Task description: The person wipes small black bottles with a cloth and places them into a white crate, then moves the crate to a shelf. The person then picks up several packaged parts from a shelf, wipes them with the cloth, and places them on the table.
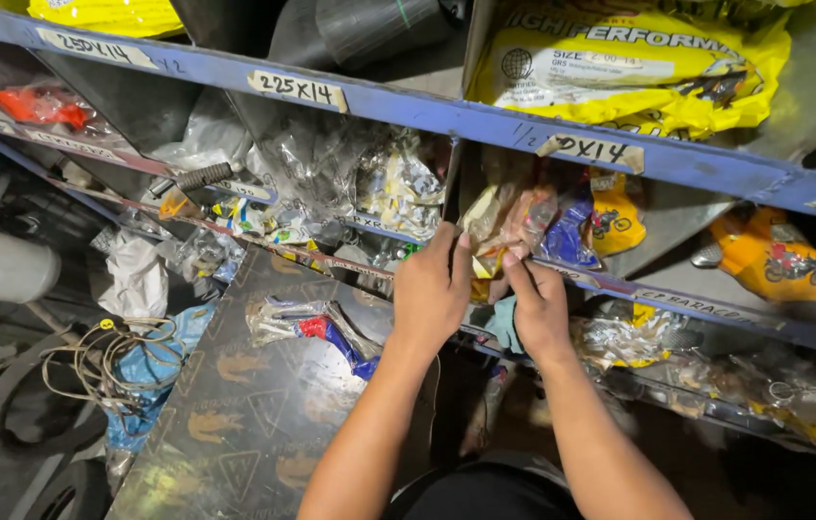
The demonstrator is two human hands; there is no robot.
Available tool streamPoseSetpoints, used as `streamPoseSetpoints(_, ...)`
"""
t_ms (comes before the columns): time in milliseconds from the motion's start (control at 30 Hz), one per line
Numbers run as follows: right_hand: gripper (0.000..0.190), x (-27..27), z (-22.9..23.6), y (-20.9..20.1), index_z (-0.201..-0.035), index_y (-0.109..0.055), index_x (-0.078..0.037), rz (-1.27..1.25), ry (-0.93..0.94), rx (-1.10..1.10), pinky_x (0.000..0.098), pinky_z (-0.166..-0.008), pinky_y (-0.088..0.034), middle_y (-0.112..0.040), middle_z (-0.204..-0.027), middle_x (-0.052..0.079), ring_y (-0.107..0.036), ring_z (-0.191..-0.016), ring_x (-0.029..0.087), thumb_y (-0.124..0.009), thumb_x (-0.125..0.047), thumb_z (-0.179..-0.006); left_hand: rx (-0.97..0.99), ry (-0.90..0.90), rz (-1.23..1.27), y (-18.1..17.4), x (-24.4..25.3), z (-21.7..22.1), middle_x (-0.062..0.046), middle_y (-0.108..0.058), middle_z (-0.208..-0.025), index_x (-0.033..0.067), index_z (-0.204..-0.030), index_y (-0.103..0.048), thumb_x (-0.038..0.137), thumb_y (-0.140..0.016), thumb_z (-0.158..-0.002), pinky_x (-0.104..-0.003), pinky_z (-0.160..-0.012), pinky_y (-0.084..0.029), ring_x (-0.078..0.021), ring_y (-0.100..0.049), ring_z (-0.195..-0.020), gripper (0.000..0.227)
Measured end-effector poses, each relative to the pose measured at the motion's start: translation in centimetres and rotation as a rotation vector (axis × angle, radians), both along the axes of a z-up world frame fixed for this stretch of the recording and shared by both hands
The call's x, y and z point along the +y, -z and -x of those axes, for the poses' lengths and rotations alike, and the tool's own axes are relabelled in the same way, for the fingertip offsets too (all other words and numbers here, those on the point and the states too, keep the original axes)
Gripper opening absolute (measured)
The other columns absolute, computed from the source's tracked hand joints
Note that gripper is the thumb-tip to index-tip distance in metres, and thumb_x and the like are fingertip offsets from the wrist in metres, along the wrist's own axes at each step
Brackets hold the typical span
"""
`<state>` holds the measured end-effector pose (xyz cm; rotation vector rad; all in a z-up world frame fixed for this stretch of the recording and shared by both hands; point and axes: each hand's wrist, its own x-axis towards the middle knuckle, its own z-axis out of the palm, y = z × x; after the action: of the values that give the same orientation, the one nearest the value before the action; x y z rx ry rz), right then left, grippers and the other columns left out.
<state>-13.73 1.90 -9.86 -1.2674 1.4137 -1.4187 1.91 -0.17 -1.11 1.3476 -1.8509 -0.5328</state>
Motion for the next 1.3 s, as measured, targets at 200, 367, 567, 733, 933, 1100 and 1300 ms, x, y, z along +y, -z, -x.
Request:
streamPoseSetpoints(200,0.046,0.8,2.1,6.1,-0.08,-0.06,-0.003,-0.113,0.089,-0.302,0.0404,-0.082,-0.05,-0.063,-0.078,0.012,-0.06,-0.08,0.024,-0.059,-0.04,-0.106,0.374,0.124,0.107,-0.5,2.2,0.3,-0.019,-0.053,-0.055,0.0112,-0.089,-0.054,0.032,-0.039,-0.104,-0.043,-0.054,-0.048,-0.0425,-0.058,-0.053,0.03)
streamPoseSetpoints(367,0.08,3.9,-1.9,-2.5,-0.057,-0.059,-0.007,-0.464,-0.074,-0.663,0.0267,-0.05,-0.05,-0.058,-0.052,0.005,-0.058,-0.05,0.013,-0.053,-0.078,-0.09,0.577,0.126,0.123,2.5,3.2,0.0,-0.009,-0.046,-0.053,0.0109,-0.082,-0.055,0.028,-0.041,-0.103,-0.033,-0.054,-0.042,-0.0222,-0.048,-0.052,0.03)
streamPoseSetpoints(567,0.059,5.2,-5.9,-4.9,-0.078,-0.063,-0.007,-0.26,0.011,-0.847,0.0477,-0.087,-0.058,-0.067,-0.085,0.02,-0.069,-0.088,0.033,-0.062,-0.065,-0.088,0.527,0.096,0.158,2.2,6.4,-2.4,-0.013,-0.048,-0.051,0.0106,-0.078,-0.058,0.026,-0.05,-0.101,-0.034,-0.051,-0.044,-0.0247,-0.051,-0.048,0.029)
streamPoseSetpoints(733,0.049,6.6,-8.4,-5.5,-0.076,-0.06,-0.01,-0.27,-0.066,-0.855,0.0492,-0.091,-0.059,-0.071,-0.092,0.019,-0.071,-0.093,0.031,-0.068,-0.058,-0.086,0.47,0.078,0.159,3.9,8.8,-4.7,-0.013,-0.049,-0.051,0.0123,-0.076,-0.057,0.03,-0.05,-0.102,-0.036,-0.048,-0.045,-0.0322,-0.054,-0.046,0.032)
streamPoseSetpoints(933,0.046,7.3,-9.6,-1.7,-0.111,-0.067,0.0,-0.428,0.084,-1.053,0.0415,-0.078,-0.063,-0.073,-0.105,0.019,-0.072,-0.088,0.028,-0.071,-0.04,-0.09,0.432,0.062,0.155,4.0,11.5,-7.1,-0.017,-0.051,-0.052,0.0092,-0.072,-0.056,0.018,-0.057,-0.096,-0.039,-0.046,-0.044,-0.0365,-0.055,-0.045,0.025)
streamPoseSetpoints(1100,0.038,10.5,-12.8,-5.4,-0.11,-0.065,-0.004,-0.401,0.107,-1.093,0.0329,-0.064,-0.062,-0.073,-0.097,0.012,-0.071,-0.083,0.024,-0.073,-0.034,-0.088,0.415,0.11,0.158,6.2,13.8,-9.3,-0.014,-0.047,-0.049,0.0116,-0.067,-0.052,0.021,-0.059,-0.092,-0.038,-0.045,-0.044,-0.0363,-0.054,-0.044,0.027)
streamPoseSetpoints(1300,0.037,15.0,-15.7,-1.7,-0.118,-0.066,-0.001,-0.303,0.199,-0.937,0.0409,-0.075,-0.065,-0.074,-0.106,0.015,-0.072,-0.088,0.026,-0.074,-0.026,-0.092,0.437,0.094,0.073,7.8,15.9,-12.3,-0.008,-0.046,-0.047,0.0156,-0.058,-0.05,0.025,-0.057,-0.09,-0.036,-0.047,-0.044,-0.0303,-0.049,-0.044,0.035)
